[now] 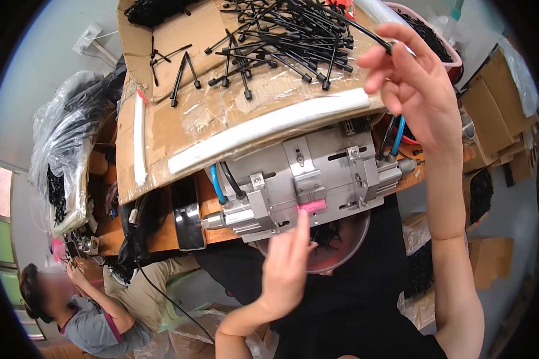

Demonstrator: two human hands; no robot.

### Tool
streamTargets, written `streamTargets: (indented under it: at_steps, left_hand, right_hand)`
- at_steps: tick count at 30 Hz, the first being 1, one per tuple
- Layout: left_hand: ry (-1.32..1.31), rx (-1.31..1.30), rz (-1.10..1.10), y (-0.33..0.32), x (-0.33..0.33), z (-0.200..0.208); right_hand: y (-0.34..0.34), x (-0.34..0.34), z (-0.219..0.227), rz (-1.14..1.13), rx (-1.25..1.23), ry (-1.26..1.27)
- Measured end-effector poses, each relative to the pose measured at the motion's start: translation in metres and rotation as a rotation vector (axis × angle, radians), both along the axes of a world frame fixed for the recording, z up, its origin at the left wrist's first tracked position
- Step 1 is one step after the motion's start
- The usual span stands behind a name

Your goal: The person repeatedly picks up black cable ties from a pile on a cardboard surface and inserts them into a small metal jig with a pink knob. They manipulate the jig to process each tie and then place the finished items into a clear plastic bowl below.

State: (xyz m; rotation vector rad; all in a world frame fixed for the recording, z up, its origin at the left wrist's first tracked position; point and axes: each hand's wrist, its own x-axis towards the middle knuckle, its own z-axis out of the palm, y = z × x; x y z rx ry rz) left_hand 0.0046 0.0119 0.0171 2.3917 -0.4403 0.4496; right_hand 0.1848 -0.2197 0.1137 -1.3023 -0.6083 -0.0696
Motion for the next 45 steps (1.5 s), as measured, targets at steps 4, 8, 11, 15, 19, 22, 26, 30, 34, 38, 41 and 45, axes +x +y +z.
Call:
streamTargets:
  at_steps: [4,8,11,15,19,22,26,30,34,38,41,45]
  left_hand:
    - [0.056,0.173,-0.004,-0.024,-0.001,-0.026]
    - [0.074,0.237,-0.038,-0.024,0.007,-0.026]
    - [0.065,0.22,-0.065,-0.023,0.013,-0.023]
    - [0.101,0.234,-0.081,-0.012,0.016,-0.011]
    - [-0.147,0.071,-0.054,0.003,0.082,0.05]
    - [-0.333,0.126,0.116,0.03,0.166,0.065]
    - [-0.031,0.231,0.016,0.043,0.215,0.078]
    - [0.096,0.181,-0.047,0.046,0.213,0.096]
    - [0.282,-0.268,-0.189,0.087,0.222,0.145]
    - [0.563,-0.924,-0.48,0.142,0.237,0.156]
    - [0.387,-0.9,-0.367,0.136,0.208,0.148]
    - [0.111,-0.571,-0.072,0.096,0.156,0.117]
  right_hand:
    - [0.001,-0.027,0.001,-0.057,0.098,0.035]
    - [-0.011,-0.046,-0.001,-0.073,0.103,-0.017]
    - [-0.006,-0.068,-0.013,-0.212,0.008,-0.122]
    - [0.015,-0.113,-0.059,-0.339,-0.362,-0.244]
    - [0.035,-0.153,-0.109,-0.39,-0.668,-0.384]
    - [0.053,-0.16,-0.127,-0.334,-0.723,-0.378]
    - [0.064,-0.154,-0.144,-0.295,-0.74,-0.359]
    - [0.067,-0.148,-0.147,-0.317,-0.773,-0.336]
    - [0.061,-0.148,-0.135,-0.268,-0.86,-0.281]
    - [0.056,-0.118,-0.082,-0.274,-0.866,-0.467]
    - [0.065,-0.052,-0.042,-0.629,-0.871,-0.704]
    - [0.073,0.039,-0.021,-0.77,-1.219,-0.766]
